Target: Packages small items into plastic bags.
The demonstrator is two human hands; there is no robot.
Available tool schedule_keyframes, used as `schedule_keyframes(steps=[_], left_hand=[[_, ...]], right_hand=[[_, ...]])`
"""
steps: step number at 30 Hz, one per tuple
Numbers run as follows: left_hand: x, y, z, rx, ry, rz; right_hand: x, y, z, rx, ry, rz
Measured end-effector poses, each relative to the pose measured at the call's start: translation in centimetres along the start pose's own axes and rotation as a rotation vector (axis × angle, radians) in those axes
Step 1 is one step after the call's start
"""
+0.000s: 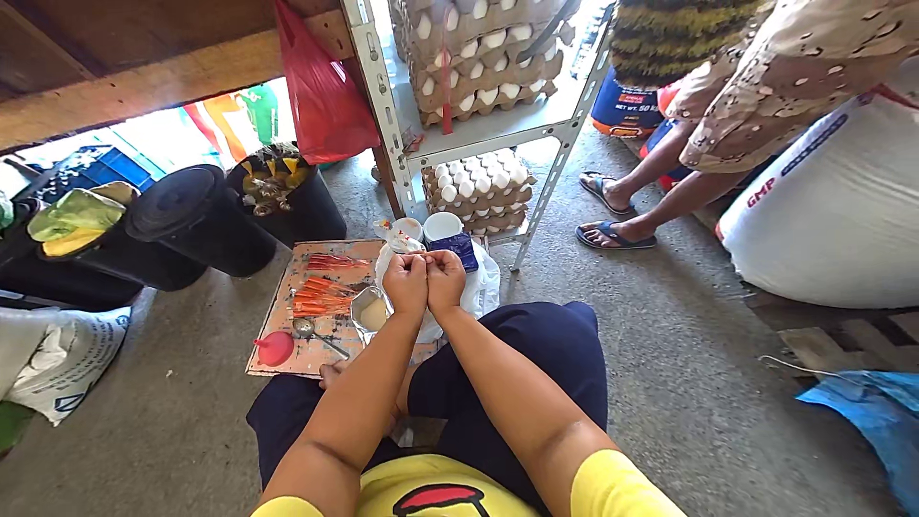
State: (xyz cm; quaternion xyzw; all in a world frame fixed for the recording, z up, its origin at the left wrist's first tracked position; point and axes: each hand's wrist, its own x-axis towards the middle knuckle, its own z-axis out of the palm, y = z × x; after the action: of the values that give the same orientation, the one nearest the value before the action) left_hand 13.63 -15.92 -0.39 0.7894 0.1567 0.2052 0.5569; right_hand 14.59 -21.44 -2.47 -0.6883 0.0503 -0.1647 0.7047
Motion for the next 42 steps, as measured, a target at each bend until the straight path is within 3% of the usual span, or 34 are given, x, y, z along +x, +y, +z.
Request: schedule_keyframes(steps=[5,10,14,20,30,33,36,39,42], left_hand=[[0.7,0.0,0.5,-0.057,0.108,-0.200],[0.4,0.3,-0.2,-0.343,-0.137,-0.091],[0.7,1.6,-1.1,-0.288,-0.272,-0.073],[1.9,2.1,-1.9,0.089,-0.196,0.132],[1.8,1.9,-1.3,0.112,0.000,0.194],[1.8,1.8,-0.9,0.057,0.043,0.121],[1.4,1.4,-1.2,0.074,0.003,0.086],[1.3,0.3,-1.6,0.099,-0.073,0.256],[1.3,-0.5,-1.4,0.060,-0.094,0.350]], right_hand=[[-0.5,-0.8,0.3,0.074,0.032,0.102],[0.7,-1.4,-1.0,0.323,0.009,0.198],[1.4,-0.7,-1.2,0.260,0.048,0.026],[0.5,-0.3,-0.9,0.010,0.014,-0.303],[-0.4,0.2,-0.1,0.050,0.059,-0.426],[-0.8,0.2,0.4,0.162,0.053,-0.300],[-0.6,-0.2,0.1,0.318,-0.067,-0.029],[0.6,-0.6,-1.1,0.377,-0.220,0.157],[1.7,-0.8,-1.5,0.343,-0.226,0.173]])
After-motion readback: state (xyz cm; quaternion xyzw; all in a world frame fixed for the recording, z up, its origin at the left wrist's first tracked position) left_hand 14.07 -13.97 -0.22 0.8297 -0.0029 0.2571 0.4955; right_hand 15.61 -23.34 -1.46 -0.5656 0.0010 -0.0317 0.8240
